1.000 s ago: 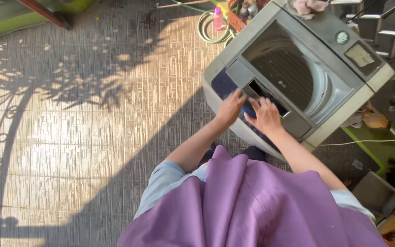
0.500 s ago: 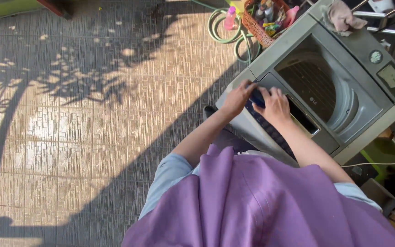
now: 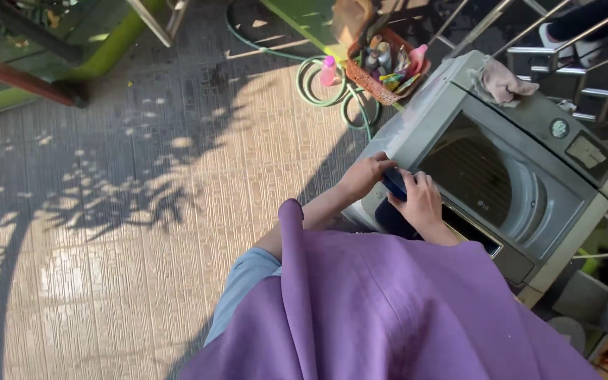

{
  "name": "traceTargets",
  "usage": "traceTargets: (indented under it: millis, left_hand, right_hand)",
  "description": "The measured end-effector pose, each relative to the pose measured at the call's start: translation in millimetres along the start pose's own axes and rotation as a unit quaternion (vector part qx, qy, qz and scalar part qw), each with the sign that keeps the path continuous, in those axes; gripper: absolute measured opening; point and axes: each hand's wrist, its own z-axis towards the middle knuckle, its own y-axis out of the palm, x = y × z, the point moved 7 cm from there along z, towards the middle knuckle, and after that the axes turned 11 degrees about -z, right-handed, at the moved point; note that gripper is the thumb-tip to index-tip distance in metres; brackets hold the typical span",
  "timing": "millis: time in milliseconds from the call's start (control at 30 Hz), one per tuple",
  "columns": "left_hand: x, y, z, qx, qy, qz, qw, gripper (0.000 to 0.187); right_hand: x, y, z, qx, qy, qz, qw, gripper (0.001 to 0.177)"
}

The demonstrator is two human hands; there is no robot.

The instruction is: Clean the exterior and interior of a top-loading washing machine using a brush and cloth.

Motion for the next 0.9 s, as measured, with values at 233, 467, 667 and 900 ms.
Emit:
traceTargets:
  millis: [233,467,667,900]
  left_hand:
    - [6.2,16.7,-13.4,-0.163,0.003,0.019,0.986,0.043]
    - [-21.6,3.1,84.9,-0.203,0.117,-0.051,0.971,0.04]
    - [-29.0,-7.0,75.0,-0.3,0.184,-0.109,0.93,0.039]
    - [-68.0,-2.4,133.2,-0.287,0.185,-0.174,0.923,0.042]
  right_hand:
    - [-16.0,22.0,-46.0,-0.022,0.145,0.012,0.989,0.065]
    - [-19.0,-2.8,17.3,0.038,0.336,-0.021,0.941,0.059]
    - [-74.7,12.6,9.4,0.051,0.451,-0.016,0.891,0.069]
    - [-57.0,4.0,81.7,0.03,0.505,-0.093,0.858,0.065]
